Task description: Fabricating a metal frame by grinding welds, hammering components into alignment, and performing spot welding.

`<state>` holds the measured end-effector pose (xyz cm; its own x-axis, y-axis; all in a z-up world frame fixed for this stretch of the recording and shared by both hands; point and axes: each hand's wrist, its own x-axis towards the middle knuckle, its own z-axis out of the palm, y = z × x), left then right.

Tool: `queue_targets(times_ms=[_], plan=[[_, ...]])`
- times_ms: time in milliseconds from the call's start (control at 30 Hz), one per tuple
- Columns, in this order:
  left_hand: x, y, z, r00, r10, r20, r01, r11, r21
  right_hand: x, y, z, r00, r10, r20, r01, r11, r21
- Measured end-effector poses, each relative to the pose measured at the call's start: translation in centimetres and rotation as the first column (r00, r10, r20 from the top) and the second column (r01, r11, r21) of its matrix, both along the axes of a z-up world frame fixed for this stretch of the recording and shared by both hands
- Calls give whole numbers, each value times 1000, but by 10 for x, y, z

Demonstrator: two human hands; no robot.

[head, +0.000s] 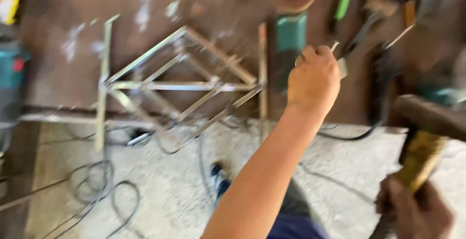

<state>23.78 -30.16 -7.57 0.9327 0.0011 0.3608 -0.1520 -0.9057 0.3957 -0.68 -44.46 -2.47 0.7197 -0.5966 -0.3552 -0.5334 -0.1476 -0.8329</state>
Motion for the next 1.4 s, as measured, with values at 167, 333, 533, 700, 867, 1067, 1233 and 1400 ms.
queue_targets(times_ms=[167,333,533,700,867,1067,1233,1400], plan=[[-102,179,54,966,-38,-257,-95,870,-485,10,75,14,986,168,-12,-166,981,99],[-155,325,54,928,67,-366,-259,821,-509,-14,154,-12,965,243,-100,-209,941,267],[-162,355,33,886,-80,-456,-172,858,-485,-11,243,21,727,644,-239,-596,764,248],[-160,360,17,932,-178,-315,37,912,-409,-10,266,30,670,692,-270,-698,711,90],[-158,361,11,894,-195,-404,56,942,-330,-4,274,33,724,635,-270,-631,767,116],[-157,363,6,912,-227,-342,130,950,-283,8,279,46,697,661,-278,-686,728,13],[-160,364,1,924,-223,-309,142,954,-266,15,285,56,663,686,-299,-729,683,-50],[-159,364,3,919,-217,-330,149,964,-219,19,291,60,647,693,-319,-745,663,-70]])
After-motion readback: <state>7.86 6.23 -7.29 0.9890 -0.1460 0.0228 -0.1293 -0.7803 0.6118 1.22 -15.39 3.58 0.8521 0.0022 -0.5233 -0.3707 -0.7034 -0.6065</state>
